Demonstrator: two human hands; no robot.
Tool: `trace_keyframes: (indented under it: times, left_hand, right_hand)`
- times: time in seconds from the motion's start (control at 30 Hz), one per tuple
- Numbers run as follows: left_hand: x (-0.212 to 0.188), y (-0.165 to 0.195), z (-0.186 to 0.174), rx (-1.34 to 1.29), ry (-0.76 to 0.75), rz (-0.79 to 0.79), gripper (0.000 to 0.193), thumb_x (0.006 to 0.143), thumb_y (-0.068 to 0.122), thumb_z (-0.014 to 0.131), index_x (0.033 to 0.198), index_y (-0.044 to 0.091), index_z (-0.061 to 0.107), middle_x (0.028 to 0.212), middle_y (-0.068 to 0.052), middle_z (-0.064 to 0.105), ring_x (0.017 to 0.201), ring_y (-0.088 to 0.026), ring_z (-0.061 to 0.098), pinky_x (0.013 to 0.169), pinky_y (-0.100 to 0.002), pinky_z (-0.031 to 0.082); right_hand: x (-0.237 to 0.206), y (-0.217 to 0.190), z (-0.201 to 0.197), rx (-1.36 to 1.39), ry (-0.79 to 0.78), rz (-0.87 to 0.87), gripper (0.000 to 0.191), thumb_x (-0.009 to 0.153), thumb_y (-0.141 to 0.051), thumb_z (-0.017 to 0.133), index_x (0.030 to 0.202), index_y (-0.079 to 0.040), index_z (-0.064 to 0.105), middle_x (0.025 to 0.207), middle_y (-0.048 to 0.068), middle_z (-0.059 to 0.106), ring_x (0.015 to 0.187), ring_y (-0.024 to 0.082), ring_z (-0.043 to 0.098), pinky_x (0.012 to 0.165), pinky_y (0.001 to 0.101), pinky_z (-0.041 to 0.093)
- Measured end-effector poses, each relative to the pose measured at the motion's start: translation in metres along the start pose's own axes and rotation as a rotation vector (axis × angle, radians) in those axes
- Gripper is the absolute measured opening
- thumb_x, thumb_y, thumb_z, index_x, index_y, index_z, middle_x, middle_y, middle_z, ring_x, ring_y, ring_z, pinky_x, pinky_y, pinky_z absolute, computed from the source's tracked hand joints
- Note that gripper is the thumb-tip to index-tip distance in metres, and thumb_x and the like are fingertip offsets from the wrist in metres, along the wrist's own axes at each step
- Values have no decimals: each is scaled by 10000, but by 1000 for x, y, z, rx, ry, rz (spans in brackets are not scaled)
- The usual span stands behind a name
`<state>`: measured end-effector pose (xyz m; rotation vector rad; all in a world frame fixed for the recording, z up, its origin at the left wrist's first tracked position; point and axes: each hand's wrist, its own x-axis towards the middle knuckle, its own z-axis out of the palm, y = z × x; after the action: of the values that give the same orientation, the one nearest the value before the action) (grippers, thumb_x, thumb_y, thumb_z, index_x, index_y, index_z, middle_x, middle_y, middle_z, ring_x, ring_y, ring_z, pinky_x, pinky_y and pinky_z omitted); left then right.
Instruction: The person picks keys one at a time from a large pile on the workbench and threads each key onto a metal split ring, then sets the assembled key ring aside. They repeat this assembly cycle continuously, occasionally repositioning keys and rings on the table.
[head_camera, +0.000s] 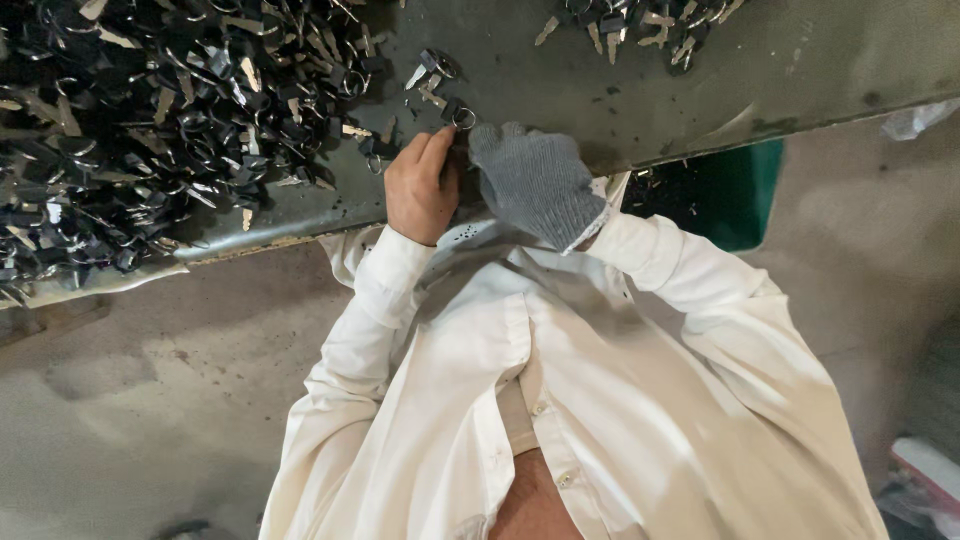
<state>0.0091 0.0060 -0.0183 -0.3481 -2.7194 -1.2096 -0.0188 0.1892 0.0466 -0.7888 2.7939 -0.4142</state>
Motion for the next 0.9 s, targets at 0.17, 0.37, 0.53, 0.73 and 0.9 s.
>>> trace_keyframes:
  times: [0.17,0.37,0.53,0.73,0.9]
  left_hand:
    - [-2,0,2,-101,94,-19,466,876,-57,734,1319,22,613,1099,-174,689,870,-321,702,753,-396,562]
    - [-10,-10,13,-905,39,-444,394,996,-50,707,1380,3,636,979,11,663,869,-59,608,808,-232,507]
    - [-11,-18,10,-1639,-130,-684,396,1029,-39,645,1424,-12,624,988,21,653,835,-48,549,738,-214,443]
    - [2,4,-3,-794,-133,-225,417,960,-91,629,1358,29,602,1078,-28,661,949,-129,620,869,-247,502]
    - [40,1,-4,-22,215,143,474,848,-166,598,1284,21,612,1267,-189,618,1128,-397,606,1002,-412,508]
  right_hand:
    - [5,7,0,199,-38,0,348,957,-303,690,1139,-21,599,737,200,693,637,402,686,551,509,537]
    - [-7,18,3,257,52,-78,369,955,-322,707,1160,-36,594,898,204,711,692,408,696,586,495,544]
    - [-12,14,12,538,229,-72,314,1011,-260,725,1173,-46,562,987,184,679,826,411,696,698,473,550]
    - [-11,15,-3,413,321,167,284,1006,-218,762,1164,-64,584,1009,170,678,873,384,713,732,454,569]
    - [-5,5,-10,367,447,119,315,913,-177,797,1148,-99,602,1128,163,665,900,385,716,750,462,572]
